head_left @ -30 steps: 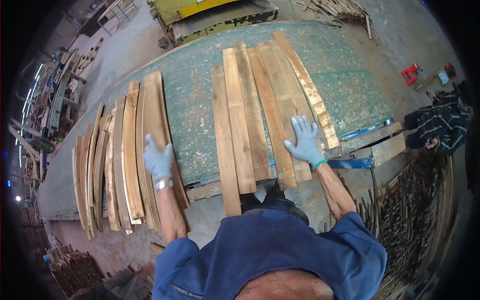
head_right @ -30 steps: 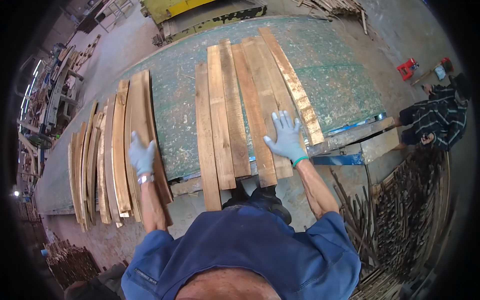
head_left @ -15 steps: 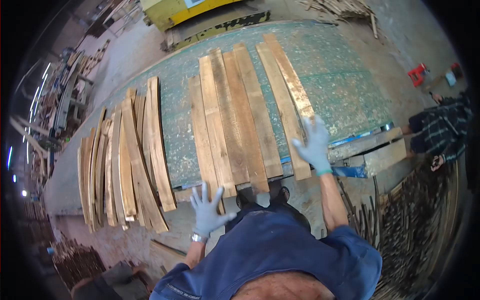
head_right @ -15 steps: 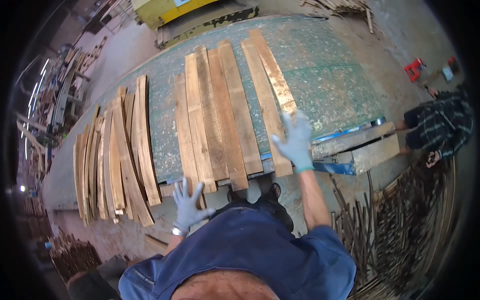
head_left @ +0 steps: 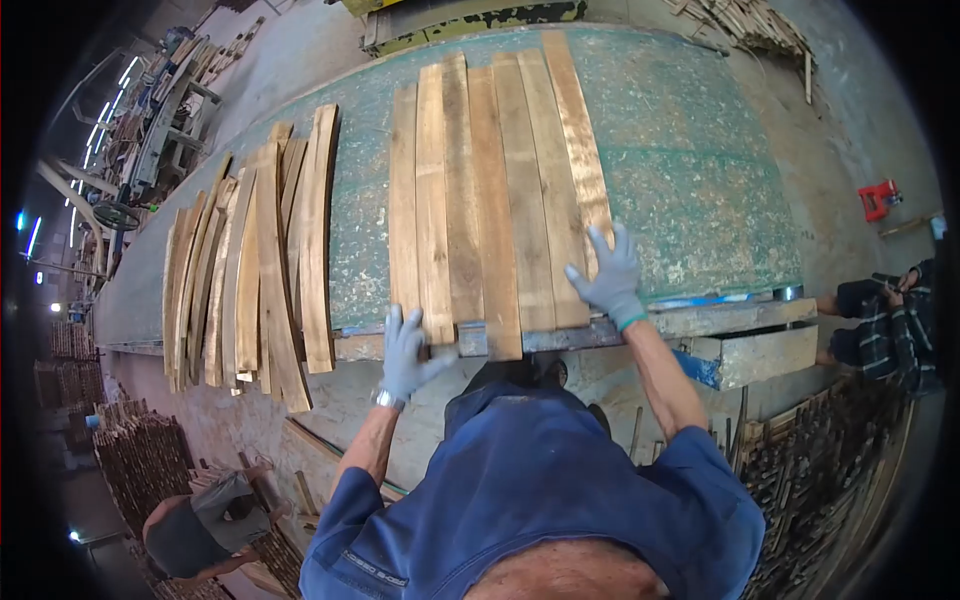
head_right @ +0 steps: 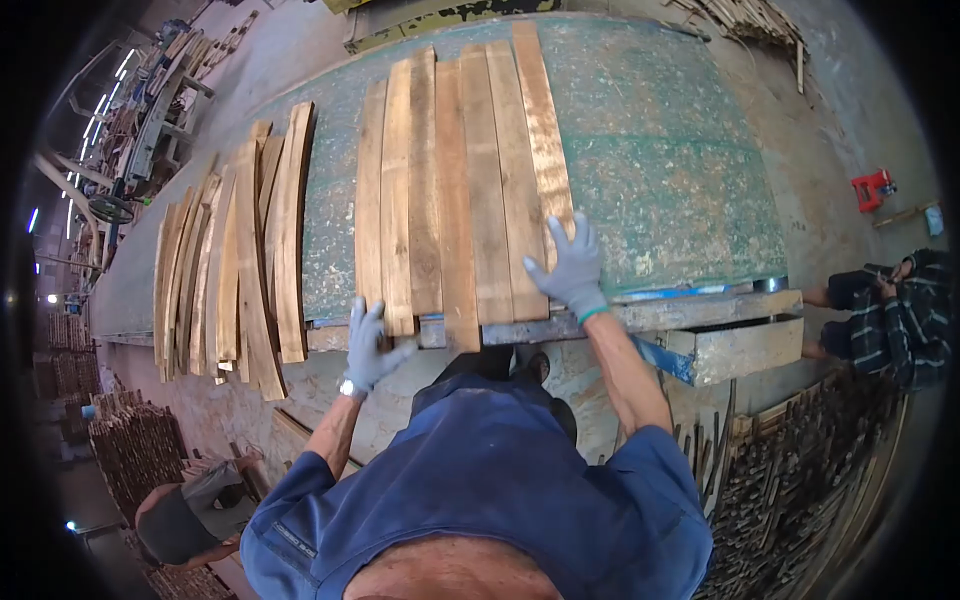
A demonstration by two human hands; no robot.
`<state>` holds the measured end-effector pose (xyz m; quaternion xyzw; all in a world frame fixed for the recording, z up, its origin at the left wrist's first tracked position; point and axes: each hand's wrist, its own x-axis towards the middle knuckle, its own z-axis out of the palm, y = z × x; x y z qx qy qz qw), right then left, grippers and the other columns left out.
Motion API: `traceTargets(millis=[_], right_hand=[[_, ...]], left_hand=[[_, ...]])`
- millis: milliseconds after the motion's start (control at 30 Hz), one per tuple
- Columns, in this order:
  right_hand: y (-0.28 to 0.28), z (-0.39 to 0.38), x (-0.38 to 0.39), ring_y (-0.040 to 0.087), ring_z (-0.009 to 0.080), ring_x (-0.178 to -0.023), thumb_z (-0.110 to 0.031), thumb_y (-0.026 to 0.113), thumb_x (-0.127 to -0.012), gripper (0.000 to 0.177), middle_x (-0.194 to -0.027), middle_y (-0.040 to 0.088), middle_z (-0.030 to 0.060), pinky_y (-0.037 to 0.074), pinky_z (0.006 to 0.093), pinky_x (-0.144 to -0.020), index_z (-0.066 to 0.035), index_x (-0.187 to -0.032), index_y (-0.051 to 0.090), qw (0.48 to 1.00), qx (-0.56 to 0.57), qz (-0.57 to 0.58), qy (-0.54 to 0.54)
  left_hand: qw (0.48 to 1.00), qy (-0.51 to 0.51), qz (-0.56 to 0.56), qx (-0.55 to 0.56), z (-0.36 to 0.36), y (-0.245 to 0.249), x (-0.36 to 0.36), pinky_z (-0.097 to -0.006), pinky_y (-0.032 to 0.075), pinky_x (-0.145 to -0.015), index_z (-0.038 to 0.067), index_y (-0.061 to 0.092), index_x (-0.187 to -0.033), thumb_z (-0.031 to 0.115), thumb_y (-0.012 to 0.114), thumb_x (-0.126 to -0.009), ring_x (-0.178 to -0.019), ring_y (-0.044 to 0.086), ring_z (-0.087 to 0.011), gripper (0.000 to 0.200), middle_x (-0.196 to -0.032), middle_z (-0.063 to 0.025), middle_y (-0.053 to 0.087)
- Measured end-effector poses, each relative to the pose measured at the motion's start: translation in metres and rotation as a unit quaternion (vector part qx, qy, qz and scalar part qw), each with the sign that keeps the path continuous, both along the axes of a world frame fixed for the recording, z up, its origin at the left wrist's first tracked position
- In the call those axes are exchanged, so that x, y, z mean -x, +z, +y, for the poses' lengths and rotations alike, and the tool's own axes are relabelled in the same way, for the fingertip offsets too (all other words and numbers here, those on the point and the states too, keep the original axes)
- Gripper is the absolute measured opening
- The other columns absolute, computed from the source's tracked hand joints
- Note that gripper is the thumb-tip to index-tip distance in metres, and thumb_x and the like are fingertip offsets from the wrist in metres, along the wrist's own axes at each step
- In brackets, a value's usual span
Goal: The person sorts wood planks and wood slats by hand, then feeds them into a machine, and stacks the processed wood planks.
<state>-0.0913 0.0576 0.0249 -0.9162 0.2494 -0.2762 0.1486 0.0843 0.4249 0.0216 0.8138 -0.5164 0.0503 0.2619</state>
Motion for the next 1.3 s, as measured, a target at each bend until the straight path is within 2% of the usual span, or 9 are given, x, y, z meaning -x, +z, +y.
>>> traceTargets(millis=[200,333,433,500,833,933,1067,1100,1300], right_hand=[[-0.001,-0.078,-0.078,0.043,0.0433,-0.118,-0.055,0.069,-0.072,0.069,-0.131,0.041,0.0253,0.041,0.0508,-0.096,-0.015,-0.127,0.055,0.999,-0.016,0.042,0.007],[0.024,-0.076,-0.085,0.03,0.0471,-0.133,-0.062,0.068,-0.07,0.081,-0.148,0.028,0.0262,0.028,0.054,-0.108,-0.02,-0.137,0.049,0.991,0.034,0.132,-0.004],[0.042,-0.02,-0.039,0.017,0.0516,-0.139,-0.072,0.069,-0.061,0.099,-0.155,0.016,0.0252,0.017,0.0587,-0.112,-0.028,-0.145,0.039,0.98,0.021,0.186,0.062],[0.034,0.006,-0.014,0.012,0.0599,-0.136,-0.079,0.073,-0.045,0.118,-0.156,0.01,0.0249,0.013,0.0658,-0.108,-0.032,-0.147,0.035,0.968,0.032,0.23,0.094],[0.018,-0.004,-0.062,0.003,0.0587,-0.138,-0.08,0.069,-0.05,0.11,-0.154,0.016,0.0268,0.0,0.0746,-0.102,-0.029,-0.143,0.041,0.979,0.039,0.191,0.067],[0.019,-0.038,-0.107,0.004,0.0551,-0.139,-0.08,0.069,-0.05,0.11,-0.153,0.021,0.0246,0.001,0.0746,-0.102,-0.029,-0.143,0.042,0.983,0.057,0.166,0.06],[0.033,-0.1,-0.152,0.011,0.0481,-0.141,-0.076,0.074,-0.048,0.11,-0.152,0.024,0.0214,0.008,0.0616,-0.111,-0.03,-0.142,0.042,0.984,0.01,0.138,0.11],[0.031,-0.112,-0.154,0.017,0.0494,-0.139,-0.072,0.078,-0.044,0.115,-0.152,0.023,0.0238,0.018,0.0546,-0.112,-0.027,-0.143,0.041,0.99,0.045,0.102,0.082],[0.032,-0.124,-0.174,0.018,0.0538,-0.136,-0.068,0.084,-0.04,0.124,-0.151,0.018,0.0298,0.022,0.0593,-0.109,-0.026,-0.147,0.035,0.981,0.049,0.188,0.018]], left_hand=[[0.996,-0.013,-0.059,-0.066,-0.076,0.026,-0.051,-0.0676,0.024,-0.102,0.015,0.06,-0.117,0.06,0.076,-0.061,-0.13,0.032,-0.051,0.074,-0.132,-0.0179,0.046],[0.977,0.06,-0.112,-0.169,-0.085,0.045,-0.032,-0.0739,0.01,-0.104,0.028,0.055,-0.132,0.071,0.07,-0.061,-0.137,0.019,-0.0543,0.085,-0.145,-0.0185,0.038],[0.977,0.085,-0.067,-0.183,-0.079,0.054,-0.003,-0.0764,0.0,-0.103,0.034,0.049,-0.138,0.078,0.068,-0.054,-0.137,0.007,-0.0606,0.096,-0.153,-0.0182,0.028],[0.973,0.111,-0.031,-0.198,-0.084,0.043,0.001,-0.0781,-0.003,-0.1,0.037,0.044,-0.141,0.082,0.068,-0.049,-0.136,0.002,-0.0633,0.105,-0.155,-0.0188,0.023],[0.953,0.173,0.009,-0.248,-0.131,0.057,-0.015,-0.0798,0.003,-0.098,0.035,0.041,-0.143,0.08,0.07,-0.048,-0.134,0.005,-0.0647,0.109,-0.155,-0.0223,0.021],[0.948,0.191,0.018,-0.255,-0.163,0.064,-0.043,-0.0799,0.007,-0.097,0.034,0.042,-0.142,0.077,0.069,-0.054,-0.133,0.007,-0.0651,0.102,-0.155,-0.0205,0.022],[0.945,0.215,-0.004,-0.245,-0.206,0.067,-0.094,-0.0795,0.005,-0.098,0.035,0.039,-0.144,0.077,0.066,-0.058,-0.134,0.008,-0.0629,0.099,-0.155,-0.0181,0.022],[0.945,0.229,-0.008,-0.233,-0.213,0.061,-0.107,-0.0794,0.004,-0.099,0.035,0.039,-0.144,0.078,0.066,-0.057,-0.135,0.008,-0.0623,0.101,-0.155,-0.0179,0.022],[0.944,0.218,0.025,-0.245,-0.24,0.062,-0.124,-0.0804,-0.001,-0.098,0.037,0.037,-0.145,0.083,0.066,-0.051,-0.138,0.004,-0.0599,0.11,-0.157,-0.017,0.021]])
